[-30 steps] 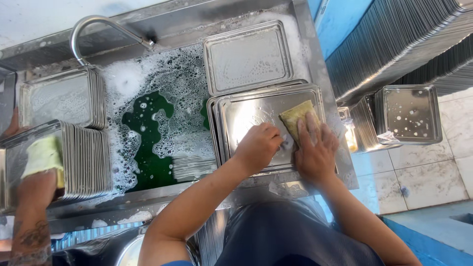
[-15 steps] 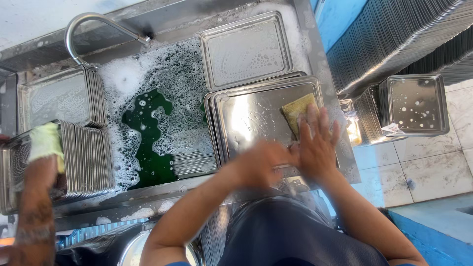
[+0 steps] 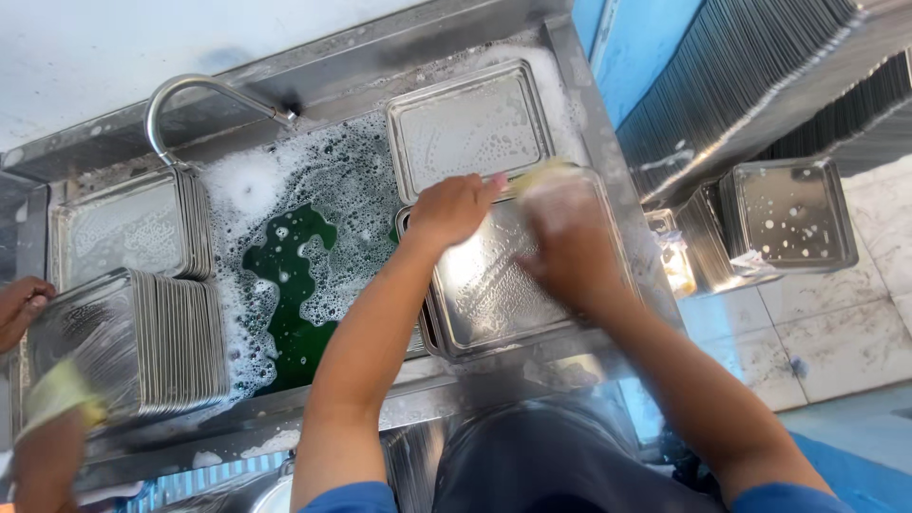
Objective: The person scrubs multiple stainless steel food trays with a sponge in a soapy sink, rinses them under running water, and stacks the cleaned trays on the sink's edge. The person repeats this process for several trays throughout the clip.
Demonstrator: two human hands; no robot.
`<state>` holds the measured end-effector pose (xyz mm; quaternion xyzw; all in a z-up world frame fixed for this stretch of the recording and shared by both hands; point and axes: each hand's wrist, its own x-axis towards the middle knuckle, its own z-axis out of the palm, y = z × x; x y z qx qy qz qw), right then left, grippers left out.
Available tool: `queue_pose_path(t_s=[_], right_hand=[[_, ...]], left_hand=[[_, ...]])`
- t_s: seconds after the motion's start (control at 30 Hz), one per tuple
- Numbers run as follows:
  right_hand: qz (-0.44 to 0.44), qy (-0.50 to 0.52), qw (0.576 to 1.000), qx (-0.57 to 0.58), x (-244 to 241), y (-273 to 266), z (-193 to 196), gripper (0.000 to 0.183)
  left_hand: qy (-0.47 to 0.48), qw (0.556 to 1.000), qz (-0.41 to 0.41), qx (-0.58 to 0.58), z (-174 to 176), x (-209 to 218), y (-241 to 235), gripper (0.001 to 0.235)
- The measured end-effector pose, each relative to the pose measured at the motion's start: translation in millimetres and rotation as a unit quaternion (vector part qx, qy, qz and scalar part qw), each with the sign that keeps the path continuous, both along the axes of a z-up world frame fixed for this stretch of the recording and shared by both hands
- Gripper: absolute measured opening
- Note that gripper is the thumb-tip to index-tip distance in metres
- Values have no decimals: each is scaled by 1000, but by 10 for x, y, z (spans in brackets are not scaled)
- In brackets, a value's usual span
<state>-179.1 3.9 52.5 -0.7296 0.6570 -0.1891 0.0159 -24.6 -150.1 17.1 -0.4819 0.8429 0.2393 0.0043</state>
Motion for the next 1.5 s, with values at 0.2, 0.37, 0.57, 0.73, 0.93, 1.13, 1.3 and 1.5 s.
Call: queue_pose_path(t_s=[0.2,0.37,0.57,0.73,0.93,1.13,1.3,1.5], right_hand=[[254,30,967,-11,893,585,-778,77],[95,-41,993,52,-68,519,-913,91],[-13,84,994,75,95,-237,-526,101],[292,22,950,108,846,231,-693,88],[57,66,996,19,-34,54,-412,85],[233,33,972,6,979,-232,-698,77],[241,111,957,-121,365,896,-1086,47],[-90,-453,874,154,-1381,1371,-619,14]], left_hand=[[85,996,-21,27,813,83,-82,62],[128,951,-57,-275,1395,404,-146,42],[13,945,-82,-316,595,357,-342,22],[-34,991,-57,-114,-94,385,-276,24],[4,996,-39,-85,-155,480,-225,30],[-5,1000,4,7,-183,221,-414,42],[-16,991,-25,-128,-220,122,-243,40],[-64,995,-46,-67,683,189,41,44]])
